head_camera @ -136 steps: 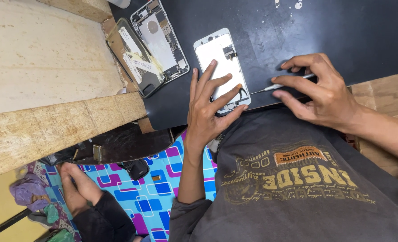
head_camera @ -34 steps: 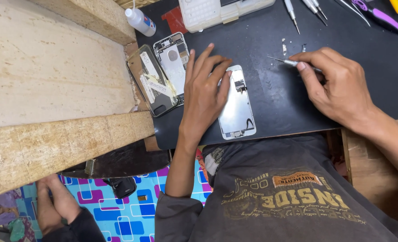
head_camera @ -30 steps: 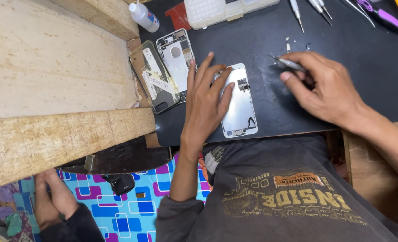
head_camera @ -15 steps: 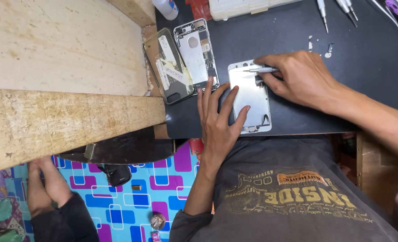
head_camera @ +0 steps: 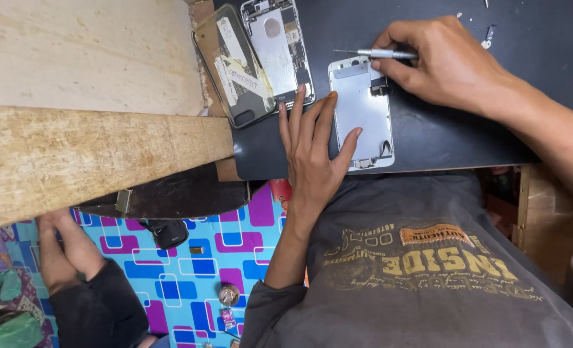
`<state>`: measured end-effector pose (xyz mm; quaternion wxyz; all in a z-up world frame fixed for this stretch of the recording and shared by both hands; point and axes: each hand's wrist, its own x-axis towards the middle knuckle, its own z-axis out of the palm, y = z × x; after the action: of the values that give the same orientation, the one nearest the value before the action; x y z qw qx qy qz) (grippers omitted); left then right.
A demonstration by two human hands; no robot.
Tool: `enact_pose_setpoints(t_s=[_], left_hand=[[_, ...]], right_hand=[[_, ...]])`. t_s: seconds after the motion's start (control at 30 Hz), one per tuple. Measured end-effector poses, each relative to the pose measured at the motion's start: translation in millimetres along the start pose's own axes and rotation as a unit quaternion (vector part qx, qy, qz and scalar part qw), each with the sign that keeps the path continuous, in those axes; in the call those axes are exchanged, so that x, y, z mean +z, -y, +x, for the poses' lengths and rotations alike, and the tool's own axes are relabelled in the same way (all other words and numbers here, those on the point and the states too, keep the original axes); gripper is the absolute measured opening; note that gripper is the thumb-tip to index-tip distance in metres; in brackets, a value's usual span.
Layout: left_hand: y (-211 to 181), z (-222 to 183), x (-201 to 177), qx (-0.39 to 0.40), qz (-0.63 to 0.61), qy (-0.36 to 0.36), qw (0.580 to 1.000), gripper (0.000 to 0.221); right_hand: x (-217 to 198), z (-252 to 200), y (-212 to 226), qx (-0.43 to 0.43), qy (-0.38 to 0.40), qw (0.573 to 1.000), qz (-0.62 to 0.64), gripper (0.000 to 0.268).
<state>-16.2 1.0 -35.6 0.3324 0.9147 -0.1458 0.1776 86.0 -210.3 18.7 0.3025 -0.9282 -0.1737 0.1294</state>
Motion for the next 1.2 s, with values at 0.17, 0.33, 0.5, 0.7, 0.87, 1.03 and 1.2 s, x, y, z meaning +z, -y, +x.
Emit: enact_pose_setpoints(t_s=[0.17,0.33,0.5,0.7,0.87,1.03,1.2], left_hand=[[0.6,-1.6,0.3,-0.003,-0.013,0.004,1.0,0.045],[0.1,-3.3,0.5,-0.006,-0.031,0.004,0.999,0.041],[1.5,-4.3,1.5,-0.001,-0.038,-0.001,0.999,0.041],[-2.6,-1.5,-1.1,-0.008,-0.05,-0.002,0.999,0.037],[-2.5,-4.3,-3.5,-0.004,-0.035,0.005,0.999,0.041],[-3.1,-4.5,-2.4,-0.009,-0.027,0.003,1.0,0.045],[-3.2,-4.4,0.5,-0.014,-0.026,-0.004,1.0,0.047]], right_hand=[[4.9,-0.4,-9.7,-0.024,-0.008,1.0,-0.001,0.014],[10.4,-1.3,-20.9,-0.081,-0.038,0.995,-0.048,0.018],[-1.0,-0.1,-17.2,-0.1,-0.048,0.993,-0.031,0.017],[-6.1,5.1,-15.3,-0.133,-0.035,0.99,-0.037,0.021],[-4.2,7.2,-8.2,-0.07,0.015,0.997,-0.035,0.026],[-10.6,6.1,-1.9,-0.072,0.004,0.997,0.013,0.019],[-10.8,8.3,-2.2,-0.069,0.012,0.997,0.03,0.015]])
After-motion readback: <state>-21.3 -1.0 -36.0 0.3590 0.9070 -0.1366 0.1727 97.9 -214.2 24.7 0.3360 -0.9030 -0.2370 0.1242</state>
